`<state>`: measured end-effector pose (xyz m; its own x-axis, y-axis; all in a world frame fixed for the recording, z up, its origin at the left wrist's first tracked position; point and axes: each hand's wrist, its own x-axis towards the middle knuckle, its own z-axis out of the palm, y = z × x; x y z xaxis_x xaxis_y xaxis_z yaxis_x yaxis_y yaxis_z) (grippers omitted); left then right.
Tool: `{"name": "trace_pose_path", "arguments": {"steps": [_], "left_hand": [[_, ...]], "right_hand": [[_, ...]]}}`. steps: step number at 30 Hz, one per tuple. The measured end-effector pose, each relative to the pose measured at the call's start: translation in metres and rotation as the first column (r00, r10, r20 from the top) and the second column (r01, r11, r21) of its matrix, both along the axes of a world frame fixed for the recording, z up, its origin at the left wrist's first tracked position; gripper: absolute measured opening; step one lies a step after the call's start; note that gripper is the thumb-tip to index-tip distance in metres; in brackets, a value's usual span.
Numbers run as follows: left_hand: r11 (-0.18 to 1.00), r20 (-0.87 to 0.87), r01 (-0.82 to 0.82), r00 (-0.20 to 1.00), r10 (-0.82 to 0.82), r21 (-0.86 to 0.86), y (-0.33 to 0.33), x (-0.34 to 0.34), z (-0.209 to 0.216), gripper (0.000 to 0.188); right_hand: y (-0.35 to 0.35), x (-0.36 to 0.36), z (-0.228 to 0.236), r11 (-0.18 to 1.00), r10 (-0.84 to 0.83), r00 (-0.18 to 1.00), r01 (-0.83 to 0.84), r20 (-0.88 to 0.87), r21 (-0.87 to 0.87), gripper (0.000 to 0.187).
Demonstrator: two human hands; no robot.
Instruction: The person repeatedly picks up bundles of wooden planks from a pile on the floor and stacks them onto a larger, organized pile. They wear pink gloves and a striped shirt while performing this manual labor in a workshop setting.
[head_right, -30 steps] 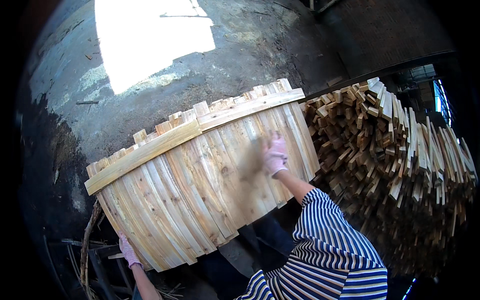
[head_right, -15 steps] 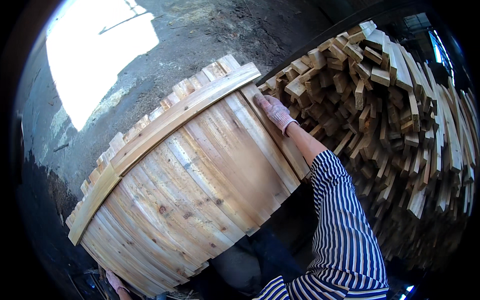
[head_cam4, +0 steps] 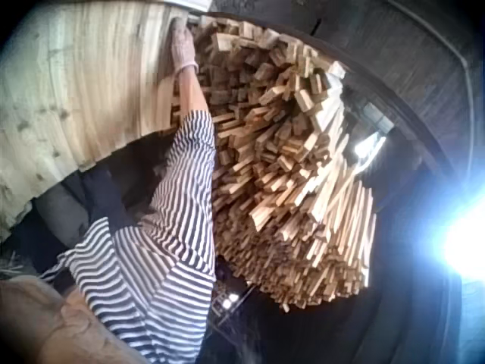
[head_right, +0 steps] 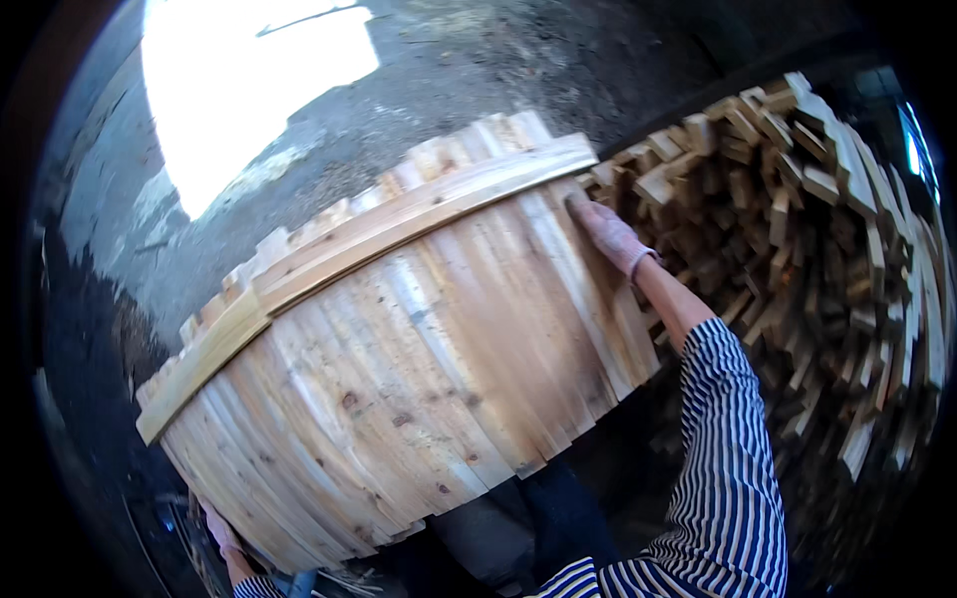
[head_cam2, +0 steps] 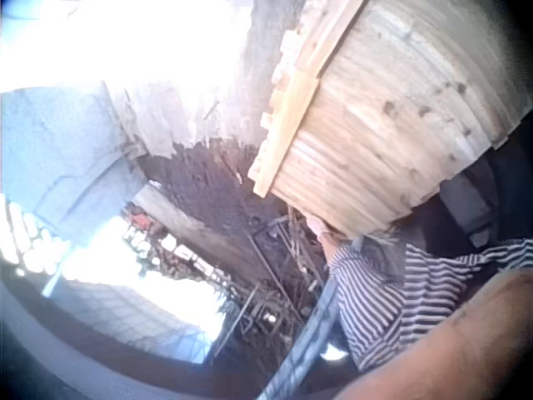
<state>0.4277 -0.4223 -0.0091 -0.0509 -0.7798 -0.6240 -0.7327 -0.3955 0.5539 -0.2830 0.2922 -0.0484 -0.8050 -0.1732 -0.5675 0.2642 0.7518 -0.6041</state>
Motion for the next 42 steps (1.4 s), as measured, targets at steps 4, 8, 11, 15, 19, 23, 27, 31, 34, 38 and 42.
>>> {"name": "trace_pose_path", "arguments": {"steps": [4,8,11,15,19,23,27,31,34,38,42], "left_hand": [[0.939,0.138,0.164,0.982,-0.127,-0.301,0.003,-0.012,-0.017,0.066],[0.888,0.396,0.176,0.918,0.008,-0.425,0.002,0.001,-0.035,0.058],[0.877,0.470,0.189,0.881,0.047,-0.441,0.018,-0.020,-0.030,0.074],[0.905,0.538,0.166,0.839,0.079,-0.391,0.030,-0.001,-0.025,0.077],[0.910,0.517,0.111,0.847,0.123,-0.399,0.032,0.028,-0.042,0.078],[0.891,0.489,0.131,0.865,0.111,-0.434,0.008,0.034,-0.039,0.081],[0.896,0.307,0.137,0.952,-0.001,-0.422,-0.003,0.005,-0.042,0.060],[0.823,0.555,0.386,0.825,-0.106,-0.417,0.036,-0.034,-0.012,0.064],[0.710,0.929,0.635,0.361,0.077,-0.306,0.074,-0.122,0.010,0.072],[0.198,0.571,0.762,0.606,-0.553,-0.617,0.175,-0.325,0.056,0.081],[-0.112,0.425,0.852,0.138,-0.894,-0.511,0.309,-0.514,0.090,0.103]], "right_hand": [[-0.020,0.006,0.007,0.916,-0.247,0.955,0.286,0.166,-0.281,0.085],[0.005,0.001,-0.002,0.934,-0.279,0.958,0.286,0.065,-0.216,0.090],[0.001,0.002,0.024,0.972,-0.175,0.984,0.171,-0.015,-0.159,0.089],[0.005,-0.010,0.035,0.968,-0.191,0.981,0.192,0.026,-0.162,0.089],[-0.005,-0.005,0.023,0.990,-0.085,0.996,0.085,0.008,-0.114,0.084],[0.022,-0.006,-0.019,0.979,-0.155,0.988,0.154,0.007,-0.131,0.078],[0.031,-0.019,-0.016,0.908,-0.284,0.935,0.333,0.212,-0.255,0.079],[0.015,-0.023,0.002,0.975,-0.209,0.973,0.215,0.096,-0.058,0.076],[0.008,-0.017,0.009,0.992,-0.067,0.997,0.069,0.026,-0.105,0.082],[0.037,-0.015,0.002,0.999,-0.002,1.000,0.001,-0.024,-0.045,0.087],[0.040,-0.017,-0.014,0.995,0.027,0.999,-0.029,-0.020,-0.097,0.086]]}}
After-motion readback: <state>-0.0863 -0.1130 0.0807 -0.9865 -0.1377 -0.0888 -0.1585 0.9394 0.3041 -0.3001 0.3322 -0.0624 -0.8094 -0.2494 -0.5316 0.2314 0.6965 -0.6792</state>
